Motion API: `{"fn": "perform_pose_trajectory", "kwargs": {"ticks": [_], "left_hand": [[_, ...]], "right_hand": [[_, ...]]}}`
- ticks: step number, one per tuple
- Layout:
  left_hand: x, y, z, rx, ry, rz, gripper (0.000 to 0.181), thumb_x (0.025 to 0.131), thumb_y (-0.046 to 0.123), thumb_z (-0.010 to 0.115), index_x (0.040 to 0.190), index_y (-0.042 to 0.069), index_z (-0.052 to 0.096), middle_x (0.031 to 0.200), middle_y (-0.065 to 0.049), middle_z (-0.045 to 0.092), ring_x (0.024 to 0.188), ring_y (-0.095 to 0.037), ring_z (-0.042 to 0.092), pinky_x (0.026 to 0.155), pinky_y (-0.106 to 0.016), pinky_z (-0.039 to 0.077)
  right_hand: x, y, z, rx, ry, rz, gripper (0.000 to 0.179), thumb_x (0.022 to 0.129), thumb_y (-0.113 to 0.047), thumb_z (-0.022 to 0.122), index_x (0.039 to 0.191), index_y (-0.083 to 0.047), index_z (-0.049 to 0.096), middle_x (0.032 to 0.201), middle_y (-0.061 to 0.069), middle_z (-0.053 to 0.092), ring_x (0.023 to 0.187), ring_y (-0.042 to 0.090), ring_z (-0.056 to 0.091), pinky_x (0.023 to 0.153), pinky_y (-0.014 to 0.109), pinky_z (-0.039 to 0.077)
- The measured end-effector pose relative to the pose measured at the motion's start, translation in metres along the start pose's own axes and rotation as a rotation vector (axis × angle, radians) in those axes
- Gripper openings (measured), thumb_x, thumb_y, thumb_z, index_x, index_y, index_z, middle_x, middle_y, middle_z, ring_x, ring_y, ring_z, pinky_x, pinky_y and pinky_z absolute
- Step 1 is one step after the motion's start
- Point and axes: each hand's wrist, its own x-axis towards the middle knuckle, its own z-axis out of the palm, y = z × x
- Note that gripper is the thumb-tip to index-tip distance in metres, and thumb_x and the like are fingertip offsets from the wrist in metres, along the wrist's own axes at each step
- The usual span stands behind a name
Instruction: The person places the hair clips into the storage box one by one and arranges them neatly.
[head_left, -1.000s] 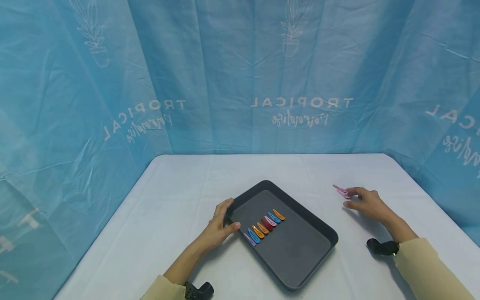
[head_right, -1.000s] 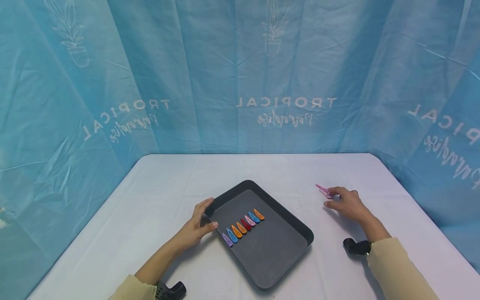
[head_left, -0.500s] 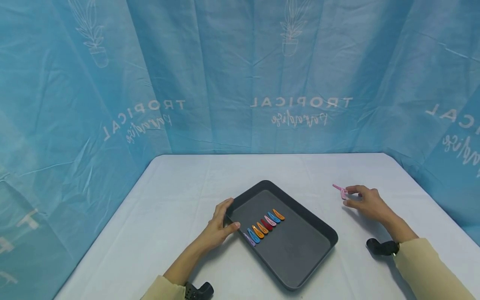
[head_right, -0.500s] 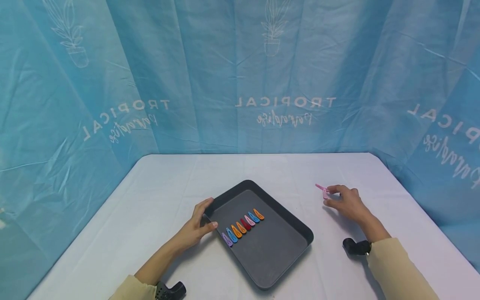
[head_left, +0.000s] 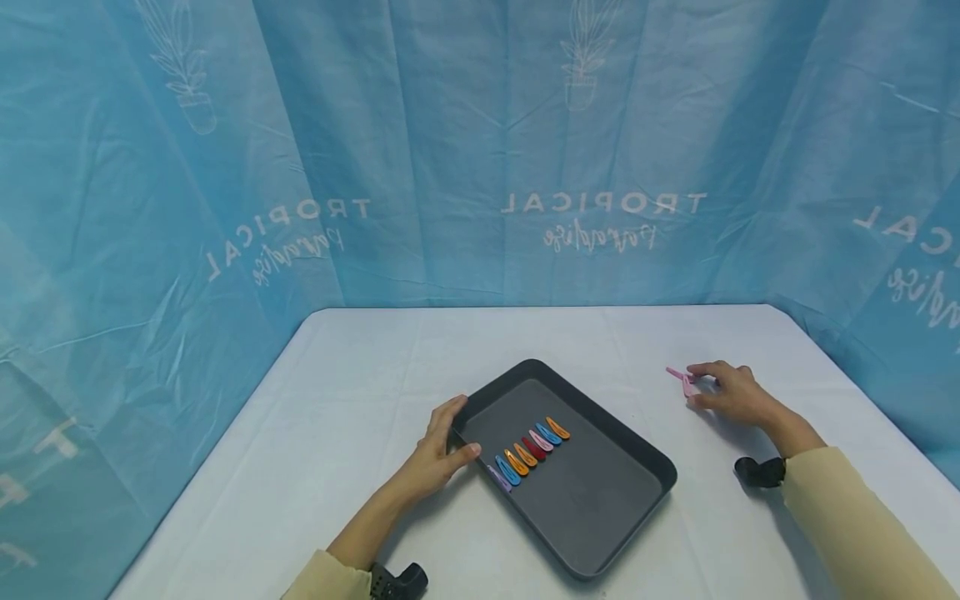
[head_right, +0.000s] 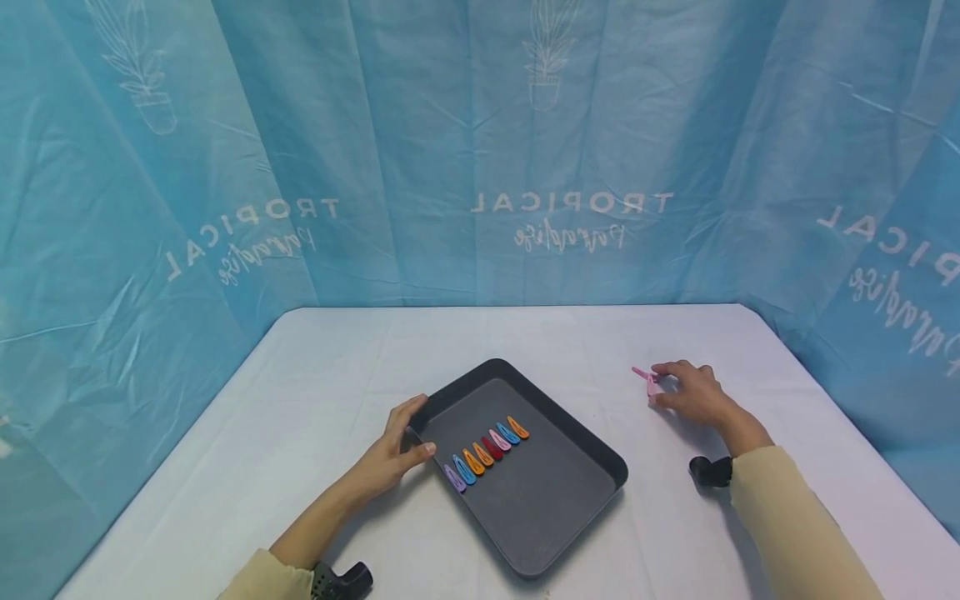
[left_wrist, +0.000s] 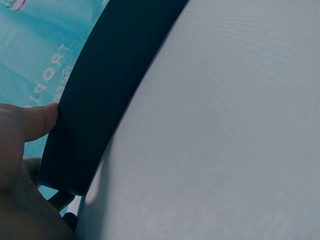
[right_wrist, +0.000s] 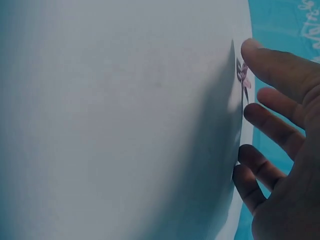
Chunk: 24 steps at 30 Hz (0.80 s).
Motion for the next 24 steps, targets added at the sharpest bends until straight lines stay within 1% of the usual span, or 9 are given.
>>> {"fn": "perform_pose_trajectory", "kwargs": {"ticks": [4, 9, 14, 18, 24], "left_hand": [[0.000, 0.000, 0.000, 0.000, -0.005, -0.004, 0.078, 0.091, 0.028, 0.061, 0.152, 0.010, 0.015, 0.157, -0.012, 0.012, 0.144, -0.043, 0.010, 0.102, -0.077, 0.004], [0.000, 0.000, -0.001, 0.004, -0.005, 0.001, 0.078, 0.091, 0.027, 0.061, 0.152, 0.010, 0.015, 0.157, -0.012, 0.012, 0.144, -0.044, 0.010, 0.103, -0.076, 0.007], [0.000, 0.000, 0.000, 0.005, -0.001, 0.001, 0.078, 0.091, 0.027, 0.061, 0.152, 0.010, 0.016, 0.157, -0.012, 0.013, 0.144, -0.044, 0.011, 0.104, -0.074, 0.011], [-0.001, 0.000, 0.000, 0.003, 0.002, 0.001, 0.078, 0.090, 0.026, 0.062, 0.152, 0.010, 0.017, 0.157, -0.013, 0.014, 0.144, -0.044, 0.012, 0.106, -0.072, 0.015], [-0.001, 0.001, 0.000, -0.007, 0.011, -0.003, 0.078, 0.090, 0.026, 0.062, 0.151, 0.010, 0.017, 0.157, -0.013, 0.014, 0.144, -0.044, 0.012, 0.105, -0.074, 0.012]], "right_hand": [[0.004, 0.001, 0.000, -0.004, -0.022, 0.027, 0.068, 0.083, -0.038, 0.068, 0.137, -0.003, 0.045, 0.138, 0.028, 0.038, 0.114, 0.044, 0.027, 0.088, 0.063, 0.038], [0.007, 0.001, -0.001, -0.008, -0.049, 0.028, 0.069, 0.082, -0.042, 0.069, 0.136, -0.005, 0.047, 0.138, 0.027, 0.036, 0.115, 0.044, 0.026, 0.088, 0.065, 0.038], [0.010, 0.002, -0.002, -0.005, -0.066, 0.032, 0.066, 0.081, -0.040, 0.069, 0.135, -0.006, 0.049, 0.138, 0.026, 0.036, 0.116, 0.044, 0.026, 0.088, 0.067, 0.037], [0.011, 0.003, -0.002, -0.002, -0.064, 0.031, 0.065, 0.081, -0.039, 0.070, 0.134, -0.007, 0.051, 0.137, 0.025, 0.037, 0.116, 0.044, 0.027, 0.088, 0.066, 0.037], [0.013, 0.004, -0.003, 0.011, -0.058, 0.025, 0.064, 0.079, -0.039, 0.072, 0.132, -0.006, 0.053, 0.136, 0.025, 0.038, 0.115, 0.044, 0.027, 0.087, 0.065, 0.038]]}}
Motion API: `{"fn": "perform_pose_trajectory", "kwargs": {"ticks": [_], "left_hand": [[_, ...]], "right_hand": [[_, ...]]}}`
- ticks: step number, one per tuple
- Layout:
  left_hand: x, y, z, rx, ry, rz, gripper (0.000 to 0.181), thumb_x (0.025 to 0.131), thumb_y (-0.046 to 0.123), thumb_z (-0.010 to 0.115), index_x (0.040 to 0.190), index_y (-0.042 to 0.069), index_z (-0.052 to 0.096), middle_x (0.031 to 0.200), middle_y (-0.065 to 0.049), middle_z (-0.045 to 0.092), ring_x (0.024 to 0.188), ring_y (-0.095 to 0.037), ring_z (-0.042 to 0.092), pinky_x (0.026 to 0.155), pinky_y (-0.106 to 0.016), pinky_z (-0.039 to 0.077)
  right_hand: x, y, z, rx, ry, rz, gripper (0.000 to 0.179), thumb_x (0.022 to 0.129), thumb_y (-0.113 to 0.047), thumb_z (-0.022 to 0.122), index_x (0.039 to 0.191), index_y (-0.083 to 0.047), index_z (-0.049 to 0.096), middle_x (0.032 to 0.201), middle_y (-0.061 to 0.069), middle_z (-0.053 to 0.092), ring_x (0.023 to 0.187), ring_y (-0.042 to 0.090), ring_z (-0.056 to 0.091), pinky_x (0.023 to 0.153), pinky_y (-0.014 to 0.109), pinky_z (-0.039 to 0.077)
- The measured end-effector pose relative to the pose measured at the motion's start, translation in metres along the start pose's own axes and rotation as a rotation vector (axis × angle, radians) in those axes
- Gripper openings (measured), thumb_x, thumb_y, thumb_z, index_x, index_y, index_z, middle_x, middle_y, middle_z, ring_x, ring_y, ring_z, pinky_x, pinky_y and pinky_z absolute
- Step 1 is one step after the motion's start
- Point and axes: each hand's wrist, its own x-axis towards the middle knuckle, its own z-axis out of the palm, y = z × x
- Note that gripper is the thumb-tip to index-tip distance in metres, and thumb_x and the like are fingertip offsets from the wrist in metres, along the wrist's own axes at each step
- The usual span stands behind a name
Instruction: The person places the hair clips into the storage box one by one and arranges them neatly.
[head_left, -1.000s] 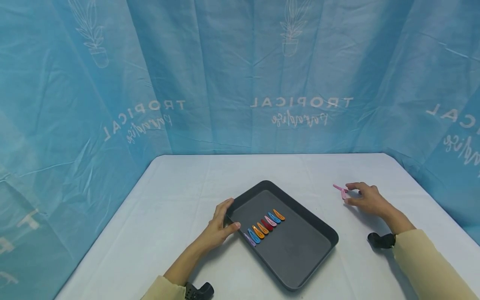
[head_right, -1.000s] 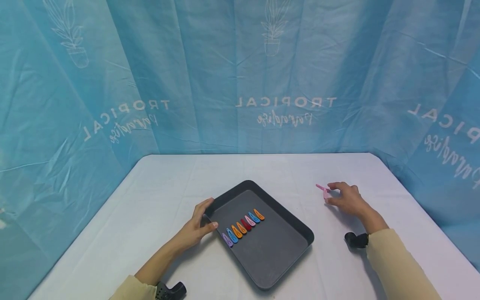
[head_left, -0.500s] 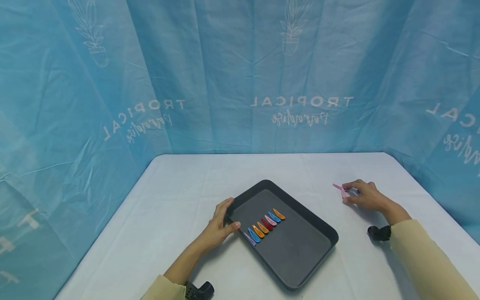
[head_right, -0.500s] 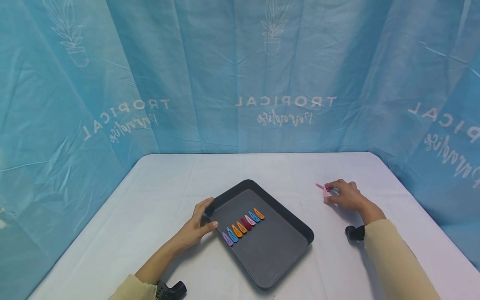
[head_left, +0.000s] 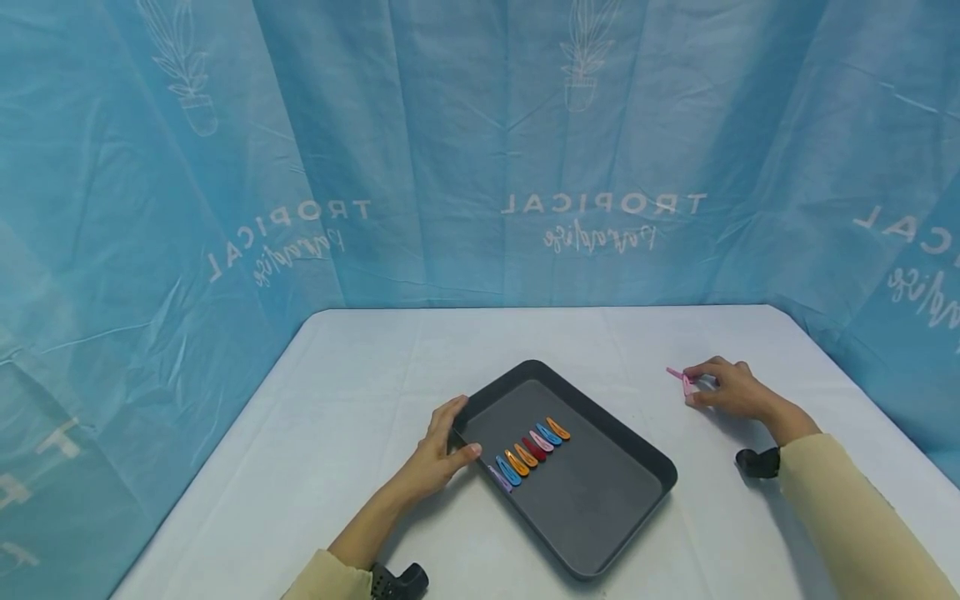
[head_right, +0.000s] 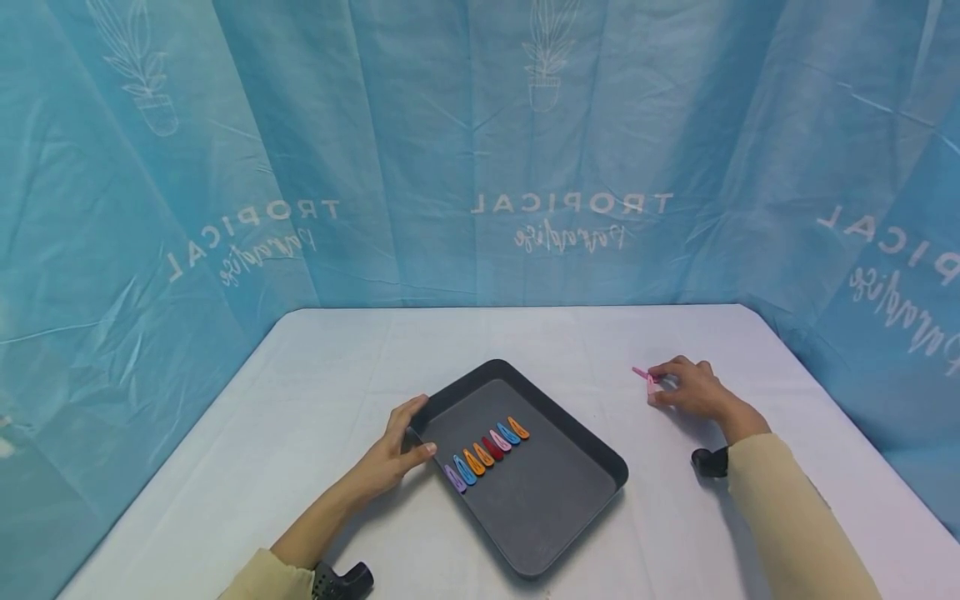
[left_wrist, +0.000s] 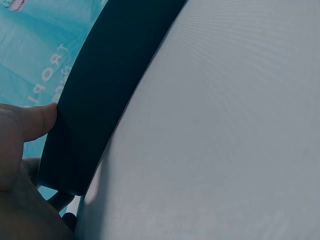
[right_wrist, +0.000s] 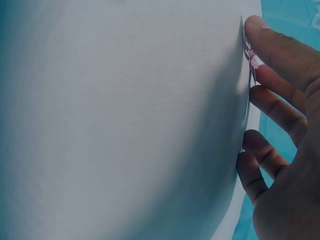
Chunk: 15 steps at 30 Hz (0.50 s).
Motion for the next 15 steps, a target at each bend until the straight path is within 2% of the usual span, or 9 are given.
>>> {"fn": "perform_pose_trajectory", "kwargs": {"ticks": [7, 15], "left_hand": [[0.0002, -0.0005, -0.0006, -0.001, 0.002, 0.002, 0.078, 0.090, 0.027, 0.063, 0.151, 0.009, 0.018, 0.157, -0.014, 0.014, 0.144, -0.044, 0.012, 0.105, -0.074, 0.011], [0.0019, -0.0039, 0.0001, 0.009, -0.012, -0.005, 0.077, 0.091, 0.029, 0.060, 0.151, 0.010, 0.016, 0.157, -0.012, 0.012, 0.145, -0.043, 0.008, 0.100, -0.079, 0.000]], "right_hand": [[0.0015, -0.0012, -0.0011, -0.001, 0.010, -0.005, 0.064, 0.079, -0.039, 0.072, 0.129, -0.004, 0.055, 0.133, 0.024, 0.041, 0.112, 0.042, 0.030, 0.085, 0.060, 0.040], [-0.0026, -0.0018, -0.0023, -0.002, 0.018, -0.024, 0.061, 0.081, -0.040, 0.070, 0.130, -0.005, 0.054, 0.133, 0.024, 0.044, 0.111, 0.040, 0.035, 0.081, 0.054, 0.044]]}}
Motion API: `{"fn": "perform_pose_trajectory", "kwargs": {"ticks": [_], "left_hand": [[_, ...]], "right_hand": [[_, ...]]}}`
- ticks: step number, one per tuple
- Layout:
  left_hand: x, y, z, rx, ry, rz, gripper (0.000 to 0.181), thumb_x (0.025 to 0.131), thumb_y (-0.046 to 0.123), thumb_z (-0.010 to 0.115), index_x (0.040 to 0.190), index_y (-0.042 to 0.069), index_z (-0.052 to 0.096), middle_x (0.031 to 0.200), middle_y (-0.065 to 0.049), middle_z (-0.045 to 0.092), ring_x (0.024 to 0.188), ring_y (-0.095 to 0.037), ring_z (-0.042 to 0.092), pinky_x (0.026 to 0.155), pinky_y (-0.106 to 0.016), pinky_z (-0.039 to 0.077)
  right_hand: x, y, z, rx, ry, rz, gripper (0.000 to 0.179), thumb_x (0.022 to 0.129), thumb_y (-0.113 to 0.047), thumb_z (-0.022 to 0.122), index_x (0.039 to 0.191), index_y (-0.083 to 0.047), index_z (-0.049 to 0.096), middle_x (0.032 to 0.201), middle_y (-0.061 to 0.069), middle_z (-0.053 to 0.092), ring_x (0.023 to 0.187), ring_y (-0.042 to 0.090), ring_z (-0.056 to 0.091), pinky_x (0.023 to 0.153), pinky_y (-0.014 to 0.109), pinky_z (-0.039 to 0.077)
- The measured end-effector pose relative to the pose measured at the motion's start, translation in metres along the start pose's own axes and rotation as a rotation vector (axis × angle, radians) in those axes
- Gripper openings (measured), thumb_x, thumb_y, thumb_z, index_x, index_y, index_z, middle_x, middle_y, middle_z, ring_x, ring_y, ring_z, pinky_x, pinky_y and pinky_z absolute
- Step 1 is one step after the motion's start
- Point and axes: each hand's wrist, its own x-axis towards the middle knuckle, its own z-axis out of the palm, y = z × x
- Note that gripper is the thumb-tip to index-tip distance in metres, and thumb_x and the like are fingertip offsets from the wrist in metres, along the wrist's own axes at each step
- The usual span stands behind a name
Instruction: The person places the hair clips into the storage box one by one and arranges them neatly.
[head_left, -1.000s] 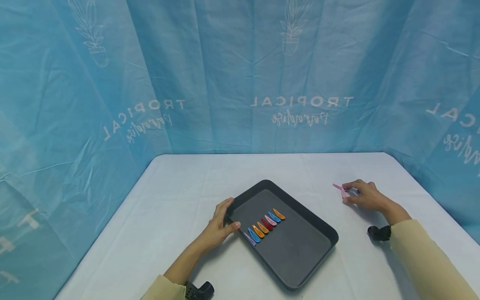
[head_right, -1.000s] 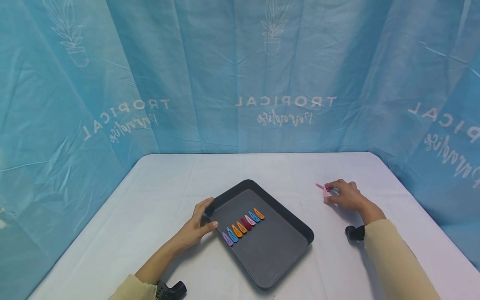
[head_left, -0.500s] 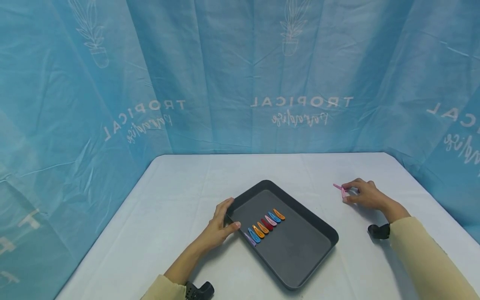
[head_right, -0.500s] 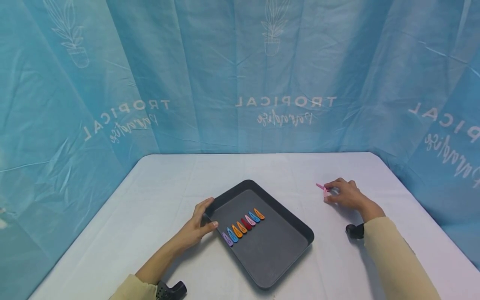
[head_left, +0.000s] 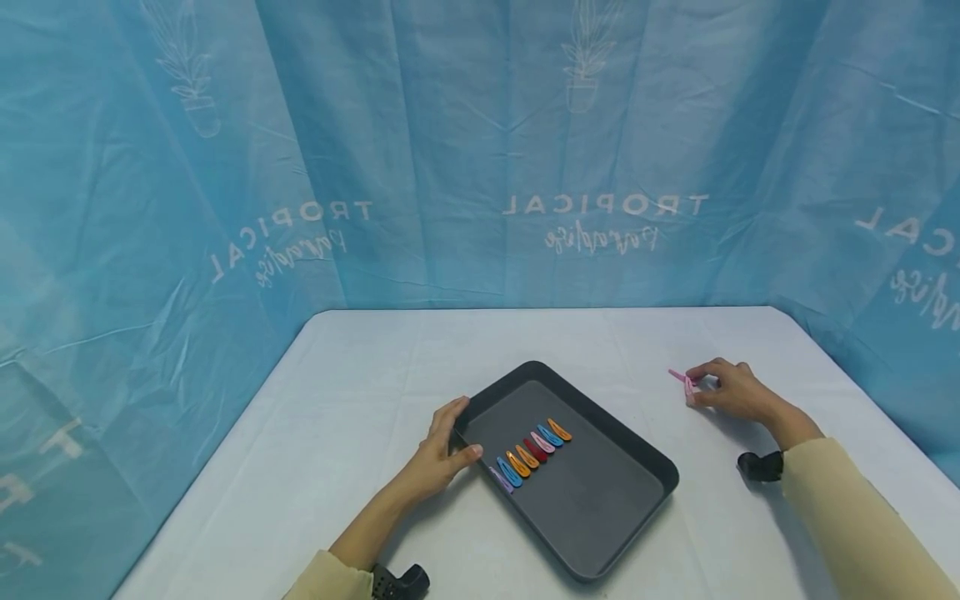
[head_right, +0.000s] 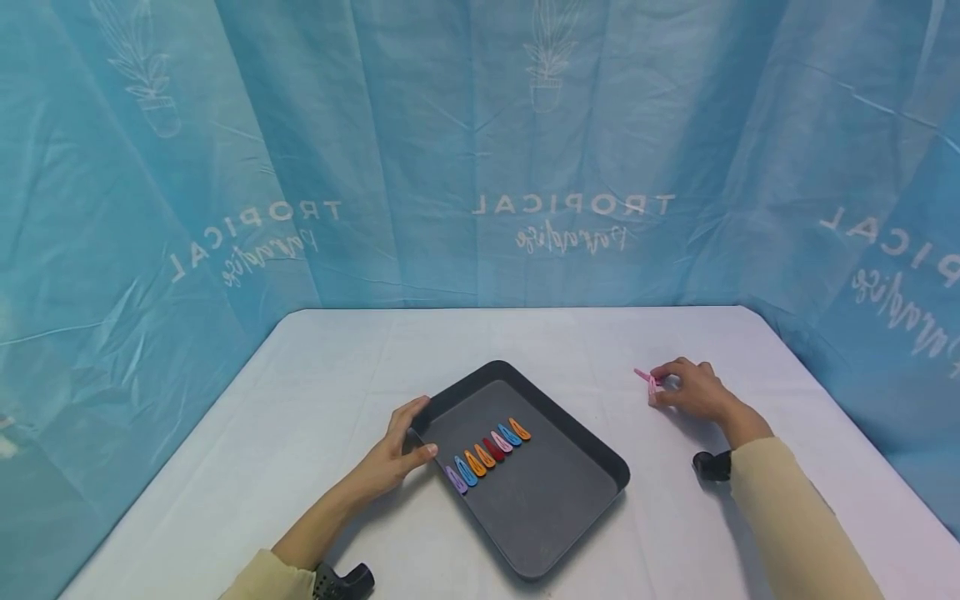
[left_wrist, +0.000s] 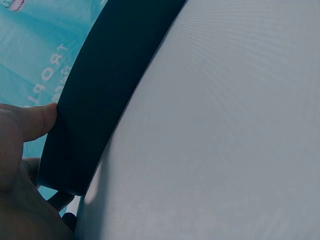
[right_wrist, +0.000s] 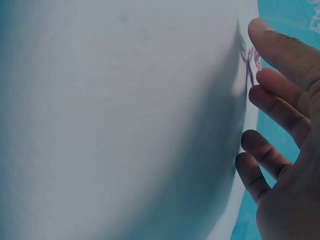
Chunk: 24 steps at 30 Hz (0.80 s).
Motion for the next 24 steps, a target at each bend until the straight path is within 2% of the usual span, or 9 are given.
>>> {"fn": "perform_pose_trajectory", "kwargs": {"ticks": [5, 10, 16, 24], "left_hand": [[0.000, 0.000, 0.000, 0.003, -0.003, 0.002, 0.076, 0.091, 0.030, 0.060, 0.152, 0.012, 0.017, 0.157, -0.012, 0.012, 0.145, -0.043, 0.008, 0.100, -0.079, 0.000], [0.000, 0.000, 0.000, 0.003, -0.002, 0.002, 0.077, 0.091, 0.029, 0.060, 0.152, 0.011, 0.016, 0.157, -0.012, 0.012, 0.145, -0.043, 0.008, 0.100, -0.079, 0.000], [-0.001, 0.000, 0.000, -0.001, -0.007, 0.001, 0.076, 0.092, 0.028, 0.059, 0.152, 0.012, 0.016, 0.158, -0.011, 0.011, 0.145, -0.043, 0.007, 0.100, -0.079, -0.001], [-0.002, 0.002, 0.000, -0.009, -0.005, -0.003, 0.076, 0.092, 0.028, 0.059, 0.152, 0.012, 0.015, 0.158, -0.010, 0.010, 0.145, -0.043, 0.006, 0.100, -0.078, -0.002]], "right_hand": [[-0.007, -0.010, -0.007, -0.008, 0.033, -0.078, 0.059, 0.084, -0.038, 0.068, 0.131, -0.006, 0.053, 0.131, 0.022, 0.047, 0.112, 0.040, 0.037, 0.079, 0.050, 0.045], [-0.011, -0.030, -0.015, 0.014, 0.075, -0.177, 0.059, 0.083, -0.036, 0.070, 0.131, -0.006, 0.053, 0.127, 0.019, 0.052, 0.112, 0.038, 0.039, 0.079, 0.048, 0.047], [-0.018, -0.058, -0.019, 0.047, 0.093, -0.248, 0.063, 0.081, -0.044, 0.070, 0.130, -0.009, 0.054, 0.129, 0.015, 0.052, 0.114, 0.035, 0.038, 0.085, 0.054, 0.045], [-0.021, -0.095, -0.015, 0.074, 0.121, -0.422, 0.054, 0.081, -0.029, 0.074, 0.128, -0.008, 0.056, 0.127, 0.012, 0.055, 0.112, 0.030, 0.042, 0.091, 0.055, 0.038]]}}
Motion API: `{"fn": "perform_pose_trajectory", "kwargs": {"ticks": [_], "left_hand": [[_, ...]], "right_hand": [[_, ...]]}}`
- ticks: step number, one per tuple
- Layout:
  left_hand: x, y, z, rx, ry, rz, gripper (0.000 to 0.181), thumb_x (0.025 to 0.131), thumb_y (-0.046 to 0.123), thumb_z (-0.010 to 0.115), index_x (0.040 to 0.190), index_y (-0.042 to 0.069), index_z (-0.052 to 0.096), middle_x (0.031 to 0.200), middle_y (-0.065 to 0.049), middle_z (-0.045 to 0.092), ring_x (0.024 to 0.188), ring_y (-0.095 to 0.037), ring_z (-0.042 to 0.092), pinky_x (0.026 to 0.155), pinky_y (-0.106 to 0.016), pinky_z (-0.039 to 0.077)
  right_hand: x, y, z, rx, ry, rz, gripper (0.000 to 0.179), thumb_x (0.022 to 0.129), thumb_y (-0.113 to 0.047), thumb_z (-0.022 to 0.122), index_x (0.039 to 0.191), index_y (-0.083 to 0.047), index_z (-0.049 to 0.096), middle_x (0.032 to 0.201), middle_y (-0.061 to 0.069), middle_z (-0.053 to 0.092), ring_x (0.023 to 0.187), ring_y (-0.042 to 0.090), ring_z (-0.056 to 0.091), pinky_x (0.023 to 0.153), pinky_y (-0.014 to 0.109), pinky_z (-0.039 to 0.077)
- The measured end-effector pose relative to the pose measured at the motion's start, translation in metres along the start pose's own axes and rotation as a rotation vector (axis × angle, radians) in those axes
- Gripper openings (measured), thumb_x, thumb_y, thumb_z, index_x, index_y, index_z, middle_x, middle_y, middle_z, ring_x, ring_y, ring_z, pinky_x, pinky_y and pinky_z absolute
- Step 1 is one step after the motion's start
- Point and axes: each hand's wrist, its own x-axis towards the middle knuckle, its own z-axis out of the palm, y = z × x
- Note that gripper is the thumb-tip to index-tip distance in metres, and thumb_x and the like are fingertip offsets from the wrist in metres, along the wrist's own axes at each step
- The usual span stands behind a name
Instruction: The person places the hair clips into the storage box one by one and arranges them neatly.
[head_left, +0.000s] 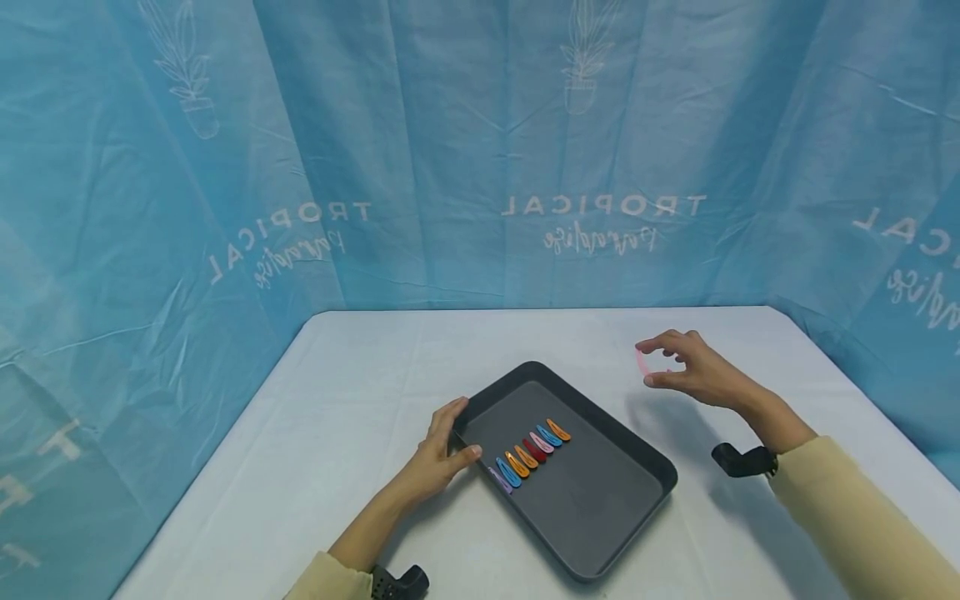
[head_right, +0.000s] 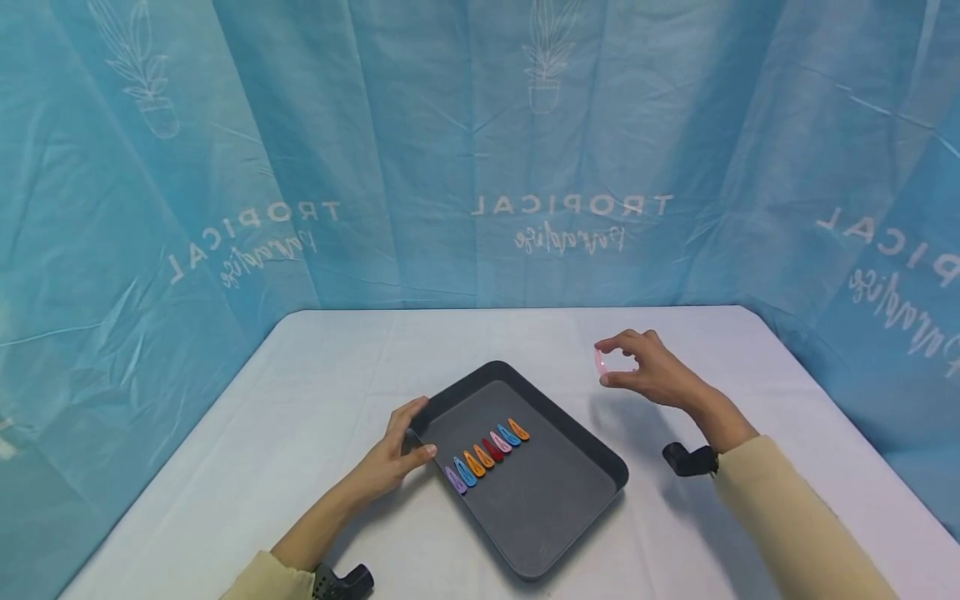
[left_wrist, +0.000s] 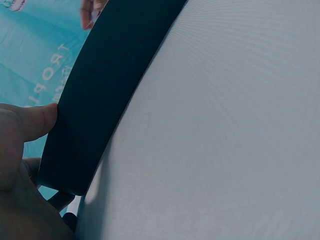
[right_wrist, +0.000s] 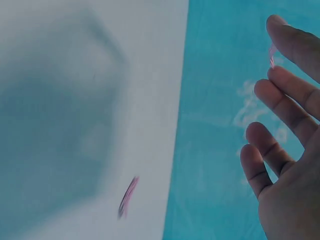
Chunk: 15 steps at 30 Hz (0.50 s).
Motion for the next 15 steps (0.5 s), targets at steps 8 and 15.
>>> {"fn": "perform_pose_trajectory", "kwargs": {"ticks": [8, 15], "left_hand": [[0.000, 0.000, 0.000, 0.006, -0.004, 0.003, 0.076, 0.092, 0.029, 0.059, 0.152, 0.012, 0.015, 0.158, -0.011, 0.011, 0.145, -0.043, 0.007, 0.101, -0.078, -0.001], [-0.001, 0.001, -0.001, 0.002, -0.004, 0.001, 0.076, 0.092, 0.030, 0.059, 0.152, 0.013, 0.016, 0.158, -0.010, 0.011, 0.145, -0.043, 0.007, 0.101, -0.078, -0.001]], "right_hand": [[0.007, -0.027, 0.017, 0.034, -0.021, -0.074, 0.054, 0.080, -0.023, 0.075, 0.129, -0.012, 0.056, 0.127, 0.007, 0.055, 0.113, 0.028, 0.041, 0.091, 0.052, 0.039], [0.013, -0.042, 0.033, 0.048, -0.048, -0.128, 0.052, 0.083, -0.030, 0.072, 0.130, -0.015, 0.055, 0.127, 0.006, 0.054, 0.111, 0.025, 0.041, 0.087, 0.048, 0.042]]}}
